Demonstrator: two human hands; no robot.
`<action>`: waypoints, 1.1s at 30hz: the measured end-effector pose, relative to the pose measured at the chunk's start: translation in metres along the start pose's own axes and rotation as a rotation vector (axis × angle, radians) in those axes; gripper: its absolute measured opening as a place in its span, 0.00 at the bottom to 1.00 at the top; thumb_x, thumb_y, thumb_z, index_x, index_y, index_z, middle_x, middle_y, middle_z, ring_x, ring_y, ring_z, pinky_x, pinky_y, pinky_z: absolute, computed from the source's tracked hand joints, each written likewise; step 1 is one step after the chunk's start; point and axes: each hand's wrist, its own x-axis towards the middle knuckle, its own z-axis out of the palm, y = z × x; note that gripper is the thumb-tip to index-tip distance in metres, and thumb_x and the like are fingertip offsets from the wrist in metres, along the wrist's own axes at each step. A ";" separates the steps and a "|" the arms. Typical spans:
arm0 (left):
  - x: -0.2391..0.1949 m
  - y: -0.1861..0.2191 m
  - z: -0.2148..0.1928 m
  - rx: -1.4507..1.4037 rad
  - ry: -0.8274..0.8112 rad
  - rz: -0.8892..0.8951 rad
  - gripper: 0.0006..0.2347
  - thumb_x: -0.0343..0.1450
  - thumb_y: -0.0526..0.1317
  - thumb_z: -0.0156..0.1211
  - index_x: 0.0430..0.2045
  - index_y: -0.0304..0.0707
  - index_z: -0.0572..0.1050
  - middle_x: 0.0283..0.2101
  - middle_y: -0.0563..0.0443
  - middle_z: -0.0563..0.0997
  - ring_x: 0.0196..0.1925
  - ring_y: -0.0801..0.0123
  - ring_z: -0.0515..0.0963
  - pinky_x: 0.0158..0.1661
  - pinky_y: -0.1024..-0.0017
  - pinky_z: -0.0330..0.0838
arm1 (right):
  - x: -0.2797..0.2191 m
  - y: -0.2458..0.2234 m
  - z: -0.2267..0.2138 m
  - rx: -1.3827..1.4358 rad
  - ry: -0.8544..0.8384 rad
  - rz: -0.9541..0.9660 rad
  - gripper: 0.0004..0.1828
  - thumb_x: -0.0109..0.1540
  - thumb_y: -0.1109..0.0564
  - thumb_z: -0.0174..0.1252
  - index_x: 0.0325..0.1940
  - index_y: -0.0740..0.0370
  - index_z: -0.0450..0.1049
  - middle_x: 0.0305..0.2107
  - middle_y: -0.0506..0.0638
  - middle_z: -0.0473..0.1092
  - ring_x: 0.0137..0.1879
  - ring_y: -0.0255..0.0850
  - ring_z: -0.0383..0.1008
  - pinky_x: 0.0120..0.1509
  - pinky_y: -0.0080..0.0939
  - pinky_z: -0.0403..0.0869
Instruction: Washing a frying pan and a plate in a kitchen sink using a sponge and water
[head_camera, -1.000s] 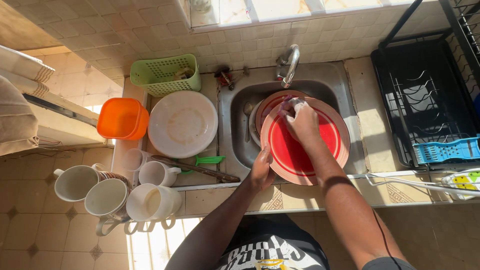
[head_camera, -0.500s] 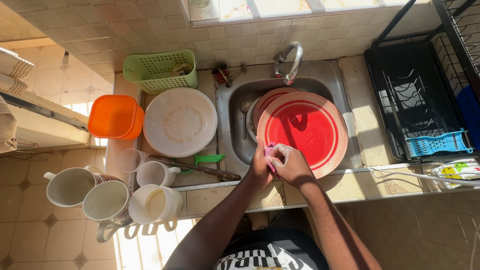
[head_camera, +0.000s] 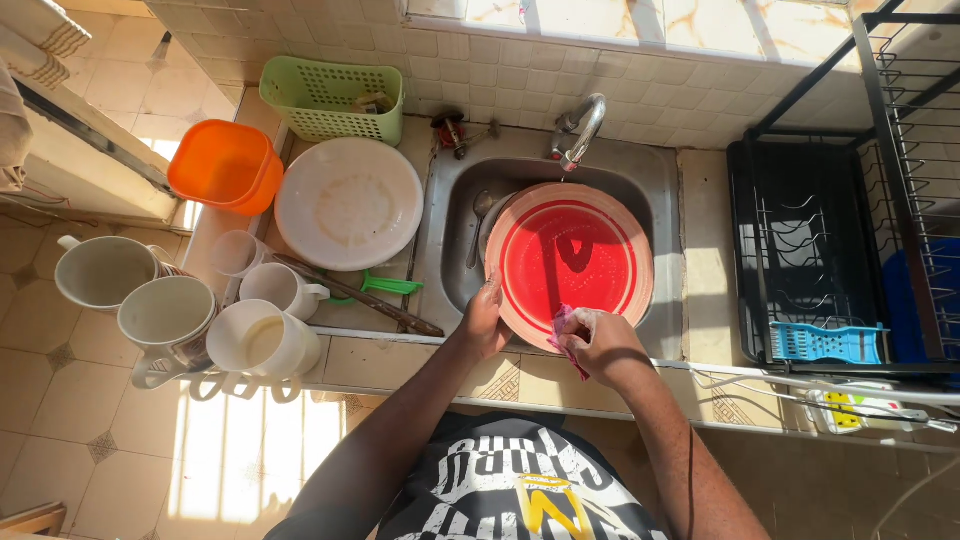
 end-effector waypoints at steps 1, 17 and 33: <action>0.001 0.004 0.003 0.018 -0.001 0.015 0.22 0.78 0.53 0.48 0.63 0.38 0.68 0.57 0.35 0.78 0.55 0.45 0.81 0.59 0.46 0.71 | 0.000 0.002 -0.008 0.031 0.018 -0.001 0.05 0.59 0.51 0.64 0.36 0.49 0.83 0.31 0.55 0.80 0.46 0.55 0.81 0.51 0.51 0.76; 0.008 -0.003 -0.011 0.129 0.042 0.002 0.20 0.78 0.50 0.51 0.61 0.39 0.70 0.53 0.33 0.80 0.51 0.43 0.82 0.55 0.44 0.73 | 0.152 0.015 -0.071 -0.038 0.472 -0.199 0.05 0.58 0.56 0.66 0.37 0.46 0.80 0.37 0.50 0.74 0.47 0.54 0.78 0.54 0.51 0.77; -0.004 0.018 0.036 0.081 -0.027 -0.039 0.30 0.75 0.64 0.41 0.64 0.42 0.68 0.61 0.38 0.76 0.59 0.52 0.78 0.63 0.49 0.69 | 0.073 -0.078 -0.012 0.141 0.022 -0.503 0.05 0.59 0.53 0.64 0.38 0.52 0.81 0.33 0.55 0.78 0.45 0.55 0.81 0.50 0.52 0.78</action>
